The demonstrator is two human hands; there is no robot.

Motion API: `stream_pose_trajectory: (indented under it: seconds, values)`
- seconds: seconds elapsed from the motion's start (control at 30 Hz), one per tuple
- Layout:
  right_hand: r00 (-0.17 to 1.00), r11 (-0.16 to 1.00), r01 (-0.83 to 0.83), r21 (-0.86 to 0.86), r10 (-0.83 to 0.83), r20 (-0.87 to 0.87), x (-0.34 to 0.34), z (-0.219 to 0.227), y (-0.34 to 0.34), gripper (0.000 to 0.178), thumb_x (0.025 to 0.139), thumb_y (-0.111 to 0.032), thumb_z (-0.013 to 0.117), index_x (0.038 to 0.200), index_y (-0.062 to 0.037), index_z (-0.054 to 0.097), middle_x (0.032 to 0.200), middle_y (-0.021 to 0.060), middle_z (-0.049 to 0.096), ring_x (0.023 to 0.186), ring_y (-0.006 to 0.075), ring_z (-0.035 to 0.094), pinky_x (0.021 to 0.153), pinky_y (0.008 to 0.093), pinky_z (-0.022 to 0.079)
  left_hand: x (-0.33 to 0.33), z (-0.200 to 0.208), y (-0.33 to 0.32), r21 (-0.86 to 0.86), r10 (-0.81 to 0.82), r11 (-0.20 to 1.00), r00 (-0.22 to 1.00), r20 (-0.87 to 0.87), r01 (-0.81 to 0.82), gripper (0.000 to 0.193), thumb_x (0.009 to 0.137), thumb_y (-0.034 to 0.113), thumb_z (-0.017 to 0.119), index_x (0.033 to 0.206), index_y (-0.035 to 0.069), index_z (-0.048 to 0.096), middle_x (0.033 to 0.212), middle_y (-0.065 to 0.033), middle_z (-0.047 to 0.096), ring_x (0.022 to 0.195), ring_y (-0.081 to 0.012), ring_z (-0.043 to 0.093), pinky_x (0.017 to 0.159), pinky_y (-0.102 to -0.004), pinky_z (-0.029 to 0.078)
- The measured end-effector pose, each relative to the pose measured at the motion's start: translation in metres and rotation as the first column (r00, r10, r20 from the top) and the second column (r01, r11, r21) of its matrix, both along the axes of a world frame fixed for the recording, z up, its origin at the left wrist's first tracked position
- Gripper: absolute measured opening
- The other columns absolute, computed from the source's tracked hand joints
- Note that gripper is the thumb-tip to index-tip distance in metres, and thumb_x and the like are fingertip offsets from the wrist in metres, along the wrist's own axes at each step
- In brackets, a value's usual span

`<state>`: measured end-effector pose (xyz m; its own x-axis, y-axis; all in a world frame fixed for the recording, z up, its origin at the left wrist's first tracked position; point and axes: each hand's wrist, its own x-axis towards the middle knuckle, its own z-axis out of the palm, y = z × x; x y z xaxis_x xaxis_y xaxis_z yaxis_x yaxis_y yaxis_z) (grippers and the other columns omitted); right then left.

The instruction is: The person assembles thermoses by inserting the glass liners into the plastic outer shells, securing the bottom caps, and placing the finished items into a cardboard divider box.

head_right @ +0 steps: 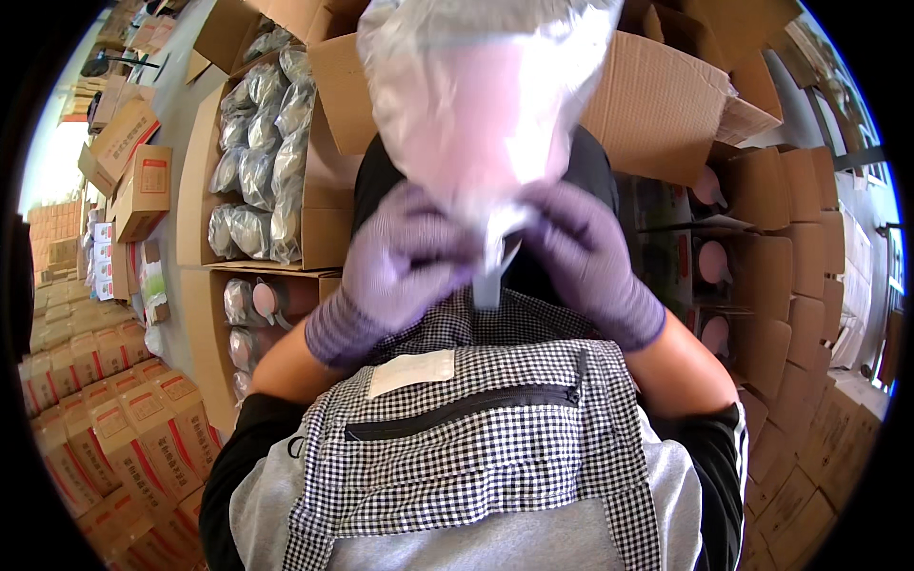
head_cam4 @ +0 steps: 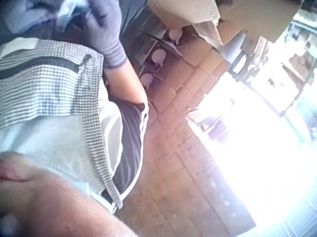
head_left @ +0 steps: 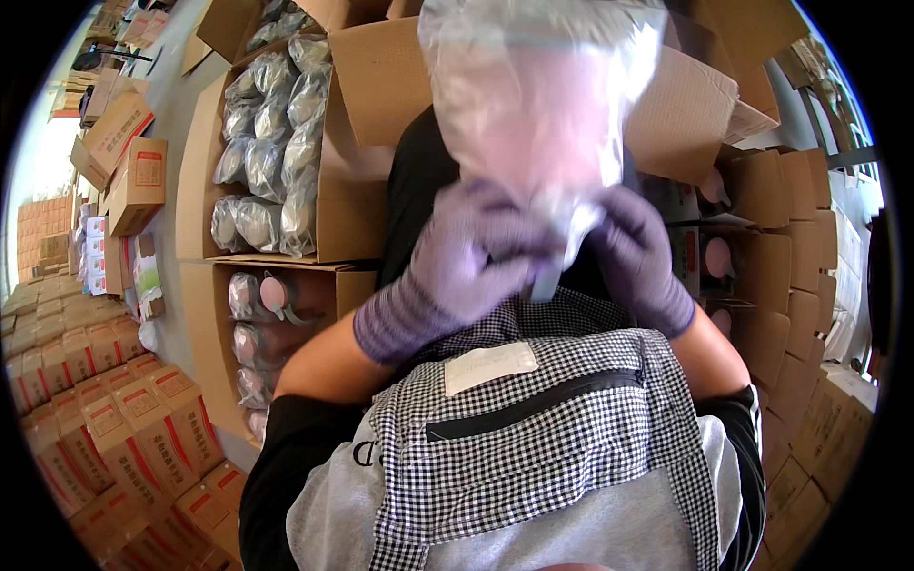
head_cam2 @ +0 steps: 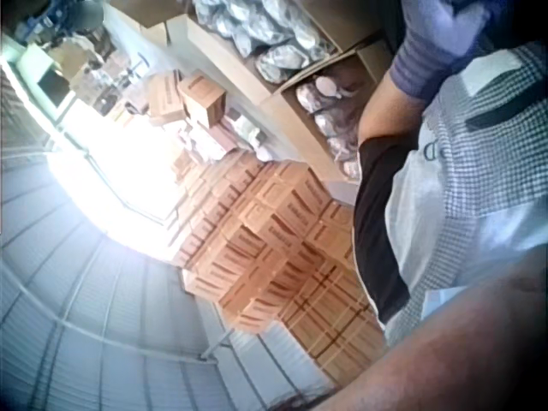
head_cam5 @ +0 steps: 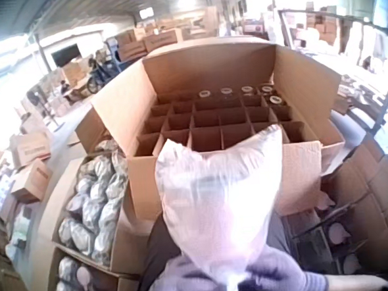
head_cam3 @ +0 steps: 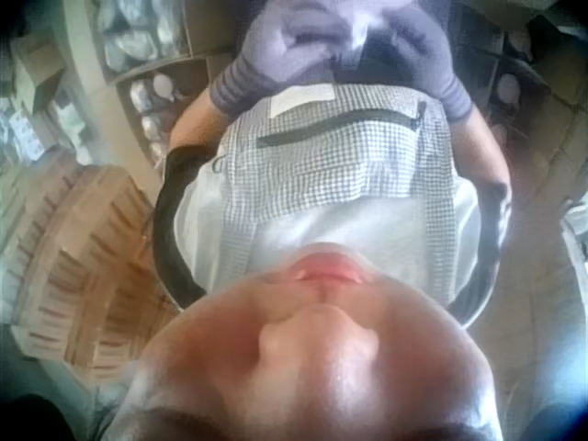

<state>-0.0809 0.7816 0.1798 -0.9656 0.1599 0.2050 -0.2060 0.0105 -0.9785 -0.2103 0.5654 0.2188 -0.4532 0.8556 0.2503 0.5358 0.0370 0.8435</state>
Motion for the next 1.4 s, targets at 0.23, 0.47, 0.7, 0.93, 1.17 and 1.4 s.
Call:
stream_pose_trajectory:
  seconds: [0.23,0.47,0.7,0.93,1.17,1.4]
  values:
    - [0.866,0.651,0.313,0.691,0.103,-0.489,0.026,0.042,-0.033,0.03,0.067,-0.001,0.072,0.097,-0.0056,0.07,0.104,0.01,0.066,0.087,0.0306,0.065,0.078,0.0429,0.054,-0.002,0.022,-0.008,0.322,0.156,0.933,0.626,-0.764,0.161,0.03,0.066,0.008,0.079,0.096,0.016,0.082,0.09,0.0003,0.065,0.087,-0.0232,0.059,0.079,-0.0382,0.049]
    - [0.941,0.436,0.327,0.839,-0.068,-0.331,0.086,0.034,-0.034,0.04,0.073,-0.021,0.077,0.112,-0.012,0.071,0.123,0.0123,0.065,0.115,0.0333,0.064,0.093,0.0469,0.054,0.065,-0.005,-0.088,-0.068,-0.065,0.997,0.789,-0.61,0.029,0.022,0.068,0.011,0.078,0.09,0.014,0.082,0.09,-0.0046,0.067,0.095,-0.0285,0.062,0.08,-0.0426,0.054]
    - [0.761,0.209,0.32,0.924,0.524,-0.382,-0.031,0.052,-0.028,0.017,0.085,-0.029,0.062,0.086,-0.0147,0.071,0.089,0.0042,0.061,0.092,0.0246,0.06,0.103,0.0459,0.047,0.05,-0.017,-0.089,-0.118,-0.042,0.993,0.91,-0.412,-0.008,0.029,0.071,-0.006,0.065,0.096,-0.001,0.077,0.106,-0.0154,0.063,0.098,-0.0311,0.063,0.088,-0.0341,0.052]
    - [0.67,-0.028,0.739,0.674,0.14,-0.729,0.054,0.078,0.097,0.013,0.077,-0.026,0.067,0.083,-0.0158,0.062,0.089,0.0037,0.055,0.092,0.0261,0.057,0.09,0.0396,0.052,0.021,-0.055,-0.084,-0.228,0.043,0.973,0.946,0.321,0.033,0.029,0.091,0.001,0.058,0.117,-0.008,0.067,0.121,-0.0163,0.068,0.113,-0.0247,0.064,0.103,-0.035,0.046]
    - [0.189,-0.121,0.943,0.31,-0.573,-0.798,0.246,0.116,0.272,0.028,0.089,-0.012,0.072,0.113,0.0009,0.065,0.103,0.0067,0.068,0.09,0.0162,0.065,0.077,0.0286,0.054,0.046,-0.04,-0.011,-0.571,0.035,0.802,0.94,0.338,0.176,0.02,0.091,0.01,0.068,0.103,-0.005,0.07,0.09,-0.0072,0.073,0.086,-0.0146,0.068,0.08,-0.0296,0.053]
    - [-0.016,-0.323,0.784,0.53,-0.864,-0.503,0.466,0.025,0.382,0.046,0.088,-0.009,0.073,0.132,0.0006,0.064,0.124,0.0154,0.071,0.114,0.0221,0.066,0.101,0.0332,0.051,0.035,-0.04,0.038,-0.63,0.058,0.774,0.981,0.183,0.072,0.02,0.09,0.012,0.068,0.093,-0.007,0.072,0.087,-0.0113,0.072,0.083,-0.0178,0.068,0.077,-0.0303,0.053]
